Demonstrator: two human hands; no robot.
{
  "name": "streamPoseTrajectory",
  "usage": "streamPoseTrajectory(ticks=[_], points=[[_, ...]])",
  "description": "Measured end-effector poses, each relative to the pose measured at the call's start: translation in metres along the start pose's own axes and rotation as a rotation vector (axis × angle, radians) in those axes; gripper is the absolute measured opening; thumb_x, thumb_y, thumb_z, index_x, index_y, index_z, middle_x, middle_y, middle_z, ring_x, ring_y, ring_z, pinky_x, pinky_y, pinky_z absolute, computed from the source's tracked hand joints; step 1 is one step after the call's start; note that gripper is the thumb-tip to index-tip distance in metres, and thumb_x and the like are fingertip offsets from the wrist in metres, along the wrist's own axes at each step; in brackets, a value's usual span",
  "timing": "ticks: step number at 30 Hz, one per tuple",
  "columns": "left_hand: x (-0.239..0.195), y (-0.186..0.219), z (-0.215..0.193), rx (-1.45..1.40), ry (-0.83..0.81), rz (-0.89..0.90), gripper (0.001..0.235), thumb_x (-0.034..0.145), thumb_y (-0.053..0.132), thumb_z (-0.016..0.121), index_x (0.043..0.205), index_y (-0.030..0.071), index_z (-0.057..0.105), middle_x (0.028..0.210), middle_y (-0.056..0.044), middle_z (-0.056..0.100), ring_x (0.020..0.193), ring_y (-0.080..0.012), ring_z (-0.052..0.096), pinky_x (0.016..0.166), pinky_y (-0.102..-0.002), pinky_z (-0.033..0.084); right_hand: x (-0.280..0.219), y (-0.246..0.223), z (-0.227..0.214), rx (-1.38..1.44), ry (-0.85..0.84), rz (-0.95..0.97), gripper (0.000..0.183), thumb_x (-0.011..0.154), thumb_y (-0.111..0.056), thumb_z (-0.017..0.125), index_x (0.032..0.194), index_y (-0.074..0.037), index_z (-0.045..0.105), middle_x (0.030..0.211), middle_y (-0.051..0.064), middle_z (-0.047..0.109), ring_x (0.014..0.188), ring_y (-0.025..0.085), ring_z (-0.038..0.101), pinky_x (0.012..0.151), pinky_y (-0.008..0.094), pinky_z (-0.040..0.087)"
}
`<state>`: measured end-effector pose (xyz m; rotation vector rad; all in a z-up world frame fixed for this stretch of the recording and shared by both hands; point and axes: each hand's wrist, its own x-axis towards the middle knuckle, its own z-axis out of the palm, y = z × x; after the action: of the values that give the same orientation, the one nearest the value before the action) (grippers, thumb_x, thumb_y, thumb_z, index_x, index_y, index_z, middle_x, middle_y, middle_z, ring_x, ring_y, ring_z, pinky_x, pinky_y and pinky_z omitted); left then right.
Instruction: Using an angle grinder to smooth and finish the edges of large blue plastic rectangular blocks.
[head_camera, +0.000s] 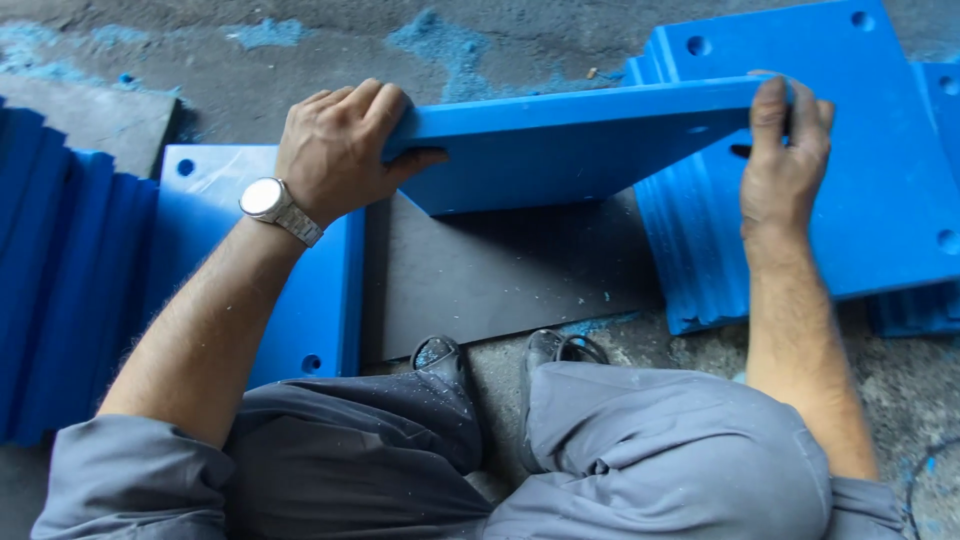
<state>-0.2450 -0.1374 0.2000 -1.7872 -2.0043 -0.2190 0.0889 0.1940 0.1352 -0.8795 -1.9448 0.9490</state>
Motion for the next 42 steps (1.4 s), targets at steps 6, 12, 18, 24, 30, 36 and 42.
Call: streamPoseTrajectory(ticks=[6,12,18,24,30,36,42], points=[[-0.010,-0.008,-0.005,-0.030,-0.007,-0.092,0.059,0.093,0.059,0.081,0.116,0.008,0.063,0.099,-0.009,0.070,0.088,-0.0244,0.069,0.080,-0.042,0.055,0.014,0.025,0.019,0.468,-0.192,-0.117,0.078,0.113,-0.067,0.043,0.161,-0.006,0.032,0.159,0.003,0.044,0.151,0.017,0.041,0.134,0.040,0.033],[0.024,0.034,-0.020,0.094,0.081,-0.102,0.068,0.091,0.062,0.081,0.122,0.006,0.060,0.108,-0.015,0.068,0.101,-0.0292,0.063,0.088,-0.044,0.048,-0.001,-0.040,0.037,0.224,-0.174,-0.254,0.052,0.119,-0.059,0.036,0.122,-0.008,0.046,0.115,0.005,0.046,0.121,0.015,0.047,0.124,0.039,0.040],[0.068,0.060,-0.028,-0.203,0.256,-0.017,0.062,0.092,0.053,0.077,0.127,0.005,0.057,0.110,-0.013,0.068,0.103,-0.0294,0.066,0.088,-0.045,0.050,-0.013,-0.171,0.071,0.220,-0.632,-0.473,0.039,0.115,-0.038,0.052,0.136,-0.010,0.036,0.112,0.008,0.043,0.101,0.019,0.049,0.089,0.032,0.048],[0.032,0.008,-0.048,-0.197,0.360,0.084,0.061,0.099,0.055,0.079,0.127,0.006,0.056,0.108,-0.012,0.069,0.097,-0.0280,0.070,0.084,-0.043,0.054,-0.026,-0.099,0.108,-0.133,-0.662,-0.646,0.050,0.094,-0.019,0.081,0.132,-0.009,0.050,0.115,0.014,0.058,0.108,0.033,0.066,0.088,0.045,0.058],[-0.014,-0.032,-0.063,-0.313,0.337,0.065,0.053,0.106,0.045,0.075,0.135,0.006,0.052,0.114,-0.013,0.068,0.099,-0.0256,0.069,0.086,-0.040,0.055,-0.052,0.015,0.121,-0.349,-0.646,-0.269,0.042,0.088,-0.023,0.084,0.121,-0.010,0.062,0.116,0.013,0.068,0.106,0.032,0.069,0.086,0.046,0.055],[-0.043,-0.060,-0.061,-0.480,0.334,0.038,0.043,0.108,0.029,0.076,0.136,0.008,0.051,0.112,-0.011,0.064,0.097,-0.0229,0.067,0.080,-0.033,0.054,-0.041,0.001,0.118,-0.314,-0.635,-0.239,0.041,0.083,-0.021,0.087,0.116,-0.013,0.065,0.109,0.010,0.072,0.104,0.029,0.070,0.088,0.047,0.056],[-0.059,-0.071,-0.078,-1.139,0.280,-0.461,0.048,0.096,0.037,0.081,0.128,0.011,0.057,0.120,-0.003,0.068,0.107,-0.0143,0.070,0.092,-0.028,0.062,0.005,-0.089,0.045,-0.443,-0.616,-0.195,0.040,0.090,-0.011,0.081,0.127,-0.014,0.066,0.106,0.006,0.071,0.081,0.022,0.070,0.069,0.043,0.061]])
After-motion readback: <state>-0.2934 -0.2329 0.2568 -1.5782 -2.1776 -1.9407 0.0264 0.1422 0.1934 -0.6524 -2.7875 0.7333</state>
